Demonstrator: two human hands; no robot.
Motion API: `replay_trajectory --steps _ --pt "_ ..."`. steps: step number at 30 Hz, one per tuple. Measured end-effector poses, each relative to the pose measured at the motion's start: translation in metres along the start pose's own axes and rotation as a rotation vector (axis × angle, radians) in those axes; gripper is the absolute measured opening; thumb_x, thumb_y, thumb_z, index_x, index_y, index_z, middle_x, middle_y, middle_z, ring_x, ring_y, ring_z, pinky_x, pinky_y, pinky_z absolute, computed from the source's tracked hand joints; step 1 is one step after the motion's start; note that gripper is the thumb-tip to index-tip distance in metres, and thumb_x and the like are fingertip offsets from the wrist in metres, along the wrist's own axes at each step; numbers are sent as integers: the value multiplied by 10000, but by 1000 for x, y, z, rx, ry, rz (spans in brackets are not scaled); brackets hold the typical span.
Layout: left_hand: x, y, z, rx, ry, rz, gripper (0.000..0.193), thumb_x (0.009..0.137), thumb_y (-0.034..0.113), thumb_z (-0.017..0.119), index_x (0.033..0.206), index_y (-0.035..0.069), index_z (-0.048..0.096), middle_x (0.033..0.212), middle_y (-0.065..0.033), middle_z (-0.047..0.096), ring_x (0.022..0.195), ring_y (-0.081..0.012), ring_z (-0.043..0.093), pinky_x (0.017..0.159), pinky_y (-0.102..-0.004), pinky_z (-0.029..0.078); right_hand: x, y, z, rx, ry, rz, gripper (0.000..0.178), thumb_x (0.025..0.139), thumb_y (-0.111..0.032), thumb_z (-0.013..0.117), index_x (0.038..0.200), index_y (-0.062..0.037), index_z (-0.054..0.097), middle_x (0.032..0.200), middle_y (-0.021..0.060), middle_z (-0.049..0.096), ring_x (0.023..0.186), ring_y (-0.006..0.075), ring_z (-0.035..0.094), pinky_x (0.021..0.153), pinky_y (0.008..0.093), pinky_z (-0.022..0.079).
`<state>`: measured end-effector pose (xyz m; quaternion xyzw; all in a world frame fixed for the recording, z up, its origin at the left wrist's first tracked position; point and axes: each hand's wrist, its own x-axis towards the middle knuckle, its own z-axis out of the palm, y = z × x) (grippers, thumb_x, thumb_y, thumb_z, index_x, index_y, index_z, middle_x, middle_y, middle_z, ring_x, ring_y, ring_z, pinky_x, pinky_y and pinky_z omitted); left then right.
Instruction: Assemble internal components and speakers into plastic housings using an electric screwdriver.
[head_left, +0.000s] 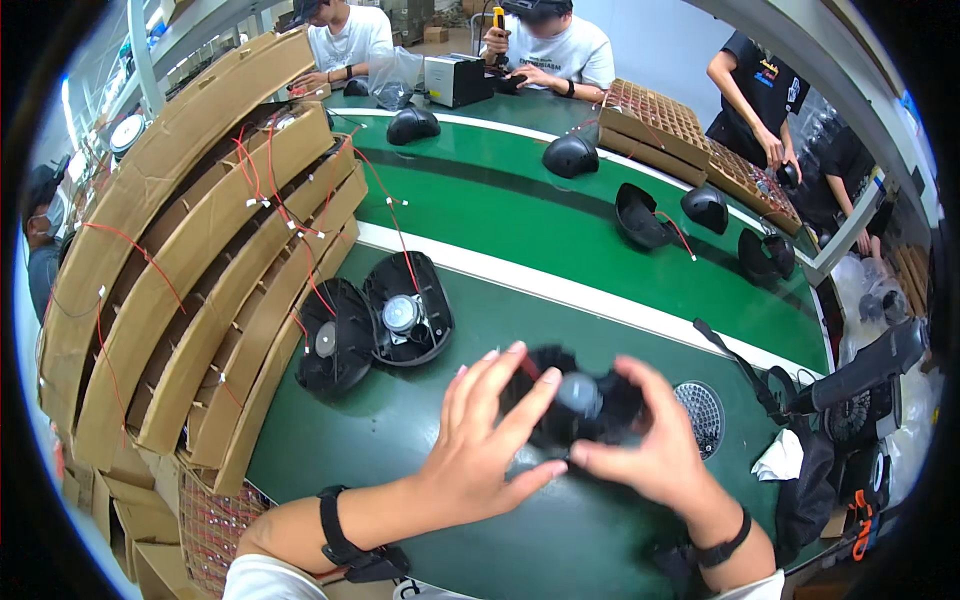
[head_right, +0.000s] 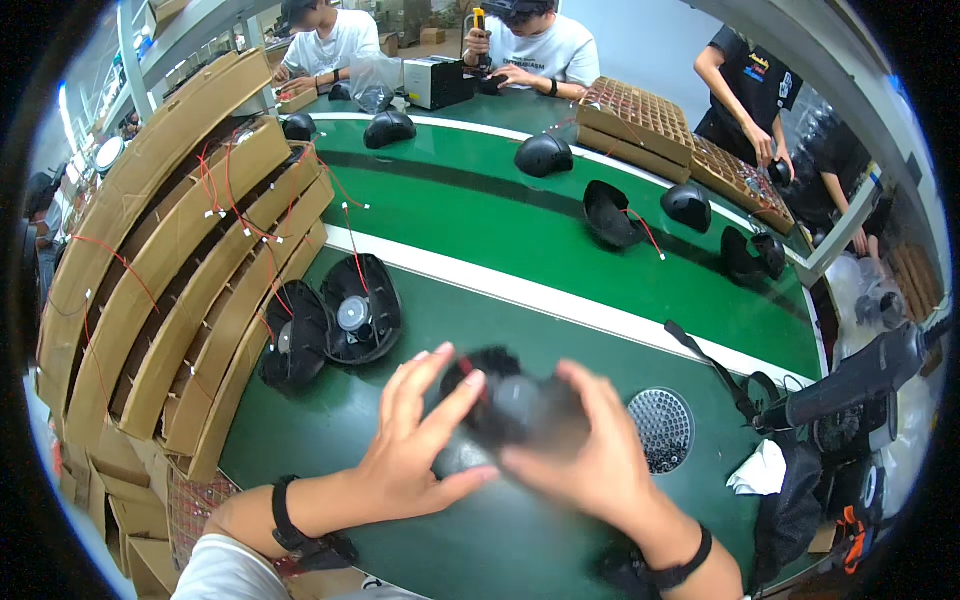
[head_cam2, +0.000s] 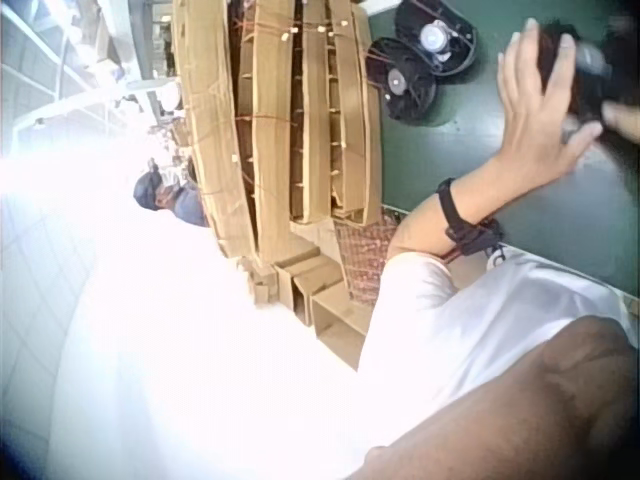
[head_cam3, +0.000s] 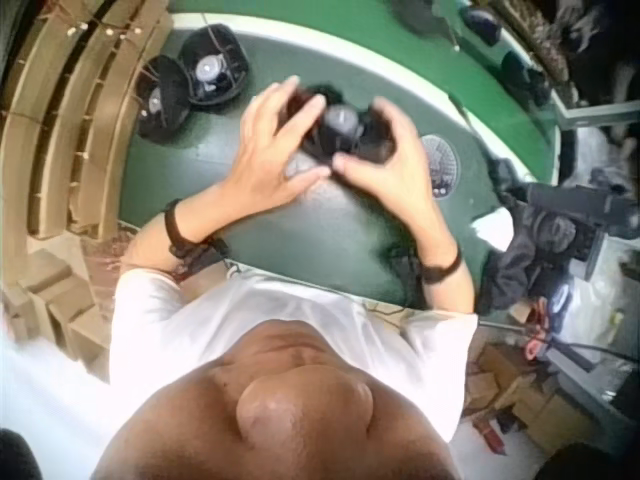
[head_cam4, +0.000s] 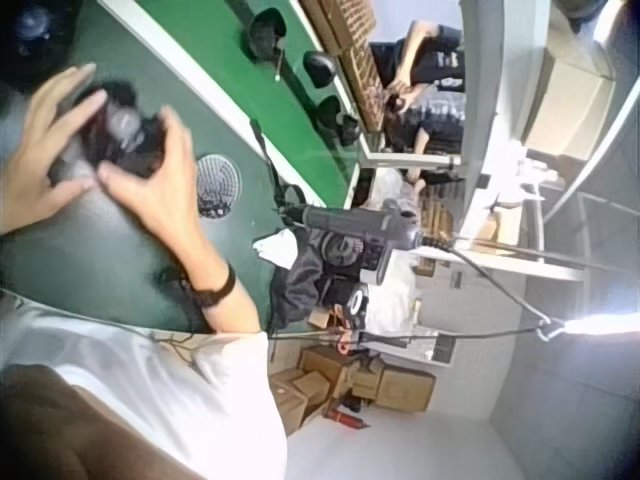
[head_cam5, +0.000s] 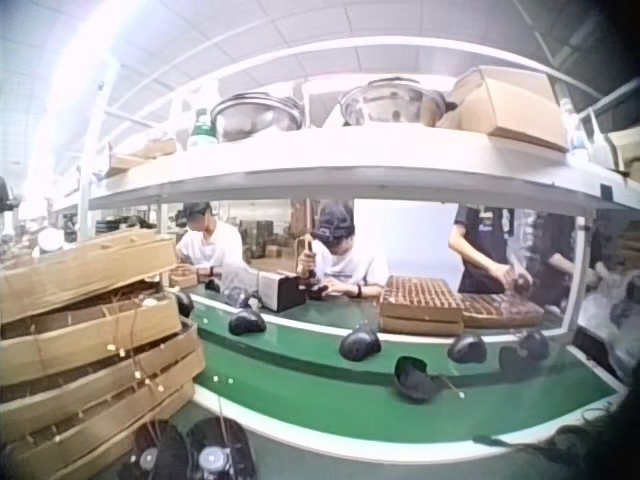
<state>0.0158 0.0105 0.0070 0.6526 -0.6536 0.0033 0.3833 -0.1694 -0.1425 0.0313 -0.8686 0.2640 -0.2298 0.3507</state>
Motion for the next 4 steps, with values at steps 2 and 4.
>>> replay_trajectory --steps 2,4 --pt "-7 -15 10 22 137 -22 933 758 337 852 1529 59 408 1577 -305 240 1422 -485 283 1164 -583 236 55 9 24 171 111 175 994 641 -346 936 1415 58 461 1342 255 571 1219 376 595 1033 426 484" --pt "-8 -24 19 5 105 -48 946 766 321 849 1549 78 377 1598 -302 195 1433 -475 265 1172 -573 224 124 21 40 61 205 137 1010 676 -405 908 1456 28 433 1416 266 515 1310 384 530 1127 448 400"
